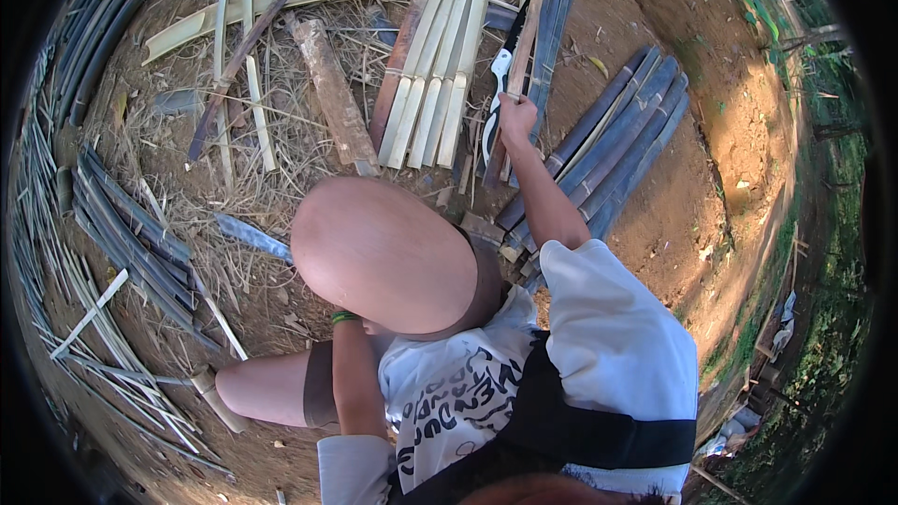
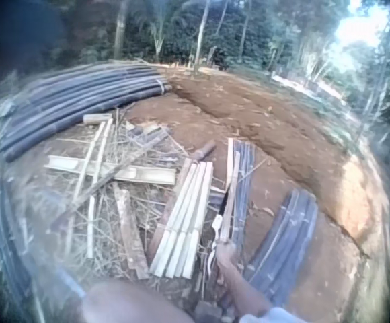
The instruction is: The person is using a knife to shave and refine strips of bamboo while sitting on the ground.
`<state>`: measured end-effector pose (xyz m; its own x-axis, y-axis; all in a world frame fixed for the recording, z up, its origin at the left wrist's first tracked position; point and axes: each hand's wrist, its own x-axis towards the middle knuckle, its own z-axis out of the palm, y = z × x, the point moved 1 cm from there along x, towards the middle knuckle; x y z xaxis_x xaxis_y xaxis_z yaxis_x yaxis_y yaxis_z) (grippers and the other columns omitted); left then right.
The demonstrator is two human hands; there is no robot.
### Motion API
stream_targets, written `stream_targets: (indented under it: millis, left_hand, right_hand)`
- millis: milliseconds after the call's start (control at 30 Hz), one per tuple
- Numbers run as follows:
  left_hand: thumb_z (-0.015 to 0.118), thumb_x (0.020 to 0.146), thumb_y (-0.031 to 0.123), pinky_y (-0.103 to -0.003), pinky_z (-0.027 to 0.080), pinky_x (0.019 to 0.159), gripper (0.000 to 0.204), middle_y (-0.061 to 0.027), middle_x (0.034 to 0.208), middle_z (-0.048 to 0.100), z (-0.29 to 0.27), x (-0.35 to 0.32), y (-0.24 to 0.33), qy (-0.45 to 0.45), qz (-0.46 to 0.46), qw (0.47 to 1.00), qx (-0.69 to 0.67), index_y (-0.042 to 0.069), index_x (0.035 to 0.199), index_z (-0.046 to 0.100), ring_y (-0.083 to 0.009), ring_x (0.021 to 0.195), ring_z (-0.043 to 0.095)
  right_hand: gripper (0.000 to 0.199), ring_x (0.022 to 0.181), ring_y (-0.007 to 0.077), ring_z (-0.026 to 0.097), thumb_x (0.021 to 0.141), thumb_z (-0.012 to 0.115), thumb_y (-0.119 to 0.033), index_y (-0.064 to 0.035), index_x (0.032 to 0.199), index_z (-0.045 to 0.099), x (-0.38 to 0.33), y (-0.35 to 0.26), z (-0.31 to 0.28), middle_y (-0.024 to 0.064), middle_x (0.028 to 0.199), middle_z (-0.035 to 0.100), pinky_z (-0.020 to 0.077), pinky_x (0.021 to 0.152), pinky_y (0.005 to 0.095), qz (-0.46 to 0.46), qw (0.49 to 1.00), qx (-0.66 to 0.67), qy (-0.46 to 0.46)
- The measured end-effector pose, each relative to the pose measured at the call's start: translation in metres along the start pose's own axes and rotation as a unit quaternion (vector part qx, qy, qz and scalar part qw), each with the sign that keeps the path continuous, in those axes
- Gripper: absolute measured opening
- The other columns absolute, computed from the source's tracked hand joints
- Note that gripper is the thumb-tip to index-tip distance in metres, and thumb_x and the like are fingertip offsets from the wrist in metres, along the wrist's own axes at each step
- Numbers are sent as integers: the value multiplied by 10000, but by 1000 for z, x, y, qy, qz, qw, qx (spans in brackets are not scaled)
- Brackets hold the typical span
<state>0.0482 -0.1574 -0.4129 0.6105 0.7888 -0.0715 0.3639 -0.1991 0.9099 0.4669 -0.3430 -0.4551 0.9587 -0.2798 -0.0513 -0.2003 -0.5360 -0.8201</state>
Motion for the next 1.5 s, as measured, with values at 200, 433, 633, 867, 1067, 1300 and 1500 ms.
stream_targets:
  millis: [200, 433, 633, 867, 1067, 1300, 1500]
  left_hand:
    - [612, 966, 54, -254, 502, 676, 245, -77, 900, 671, -1, -4, -4, 15, -12, 1000, 10, -37, 1190, 568, -117, 764, 628]
    - [612, 966, 54, -256, 505, 678, 252, -78, 906, 670, 2, -16, -6, 3, -20, 1000, 16, -34, 1197, 565, -118, 768, 628]
    - [612, 965, 53, -257, 507, 679, 258, -79, 912, 670, 1, -26, -6, -1, -28, 999, 19, -32, 1204, 562, -119, 771, 629]
    - [612, 964, 53, -259, 510, 681, 266, -80, 919, 670, -1, -33, -7, -11, -35, 999, 24, -30, 1211, 559, -120, 775, 630]
    - [612, 964, 52, -260, 512, 683, 272, -81, 924, 669, 0, -28, -9, -11, -36, 999, 22, -28, 1217, 557, -121, 778, 630]
    - [612, 963, 52, -262, 515, 685, 279, -82, 931, 669, 4, -21, -11, -2, -35, 999, 20, -25, 1225, 554, -123, 782, 631]
    - [613, 962, 52, -264, 517, 687, 286, -83, 937, 669, 7, -18, -14, -8, -31, 999, 14, -23, 1231, 551, -124, 785, 631]
  right_hand:
    - [374, 806, 396, 691, 758, 736, -299, 25, 944, 719, -19, 10, 36, 223, 814, 705, 516, 779, 461, -16, 1000, -6, -5]
    - [343, 798, 394, 684, 772, 712, -279, 18, 942, 728, -31, 33, 45, 217, 813, 703, 516, 766, 459, -78, 997, 16, 12]
    - [337, 688, 243, 687, 825, 675, -247, 31, 1011, 716, -1, 54, 64, 148, 715, 698, 508, 678, 369, -77, 997, -10, -11]
    - [319, 820, 174, 669, 848, 633, -88, 30, 1141, 682, 19, 40, 74, 121, 922, 722, 500, 741, 310, -3, 973, 130, -191]
    - [355, 830, 219, 673, 834, 593, -47, 21, 1171, 678, 33, 32, 83, 124, 938, 728, 502, 749, 349, -12, 986, -9, -168]
    - [339, 790, 185, 672, 844, 601, -51, 1, 1168, 685, 46, 56, 102, 96, 901, 729, 498, 708, 327, -59, 978, -21, -200]
    - [559, 1012, 338, 699, 787, 706, -236, 23, 1275, 623, 55, 75, 98, 230, 1083, 717, 531, 879, 383, -64, 974, -5, -219]
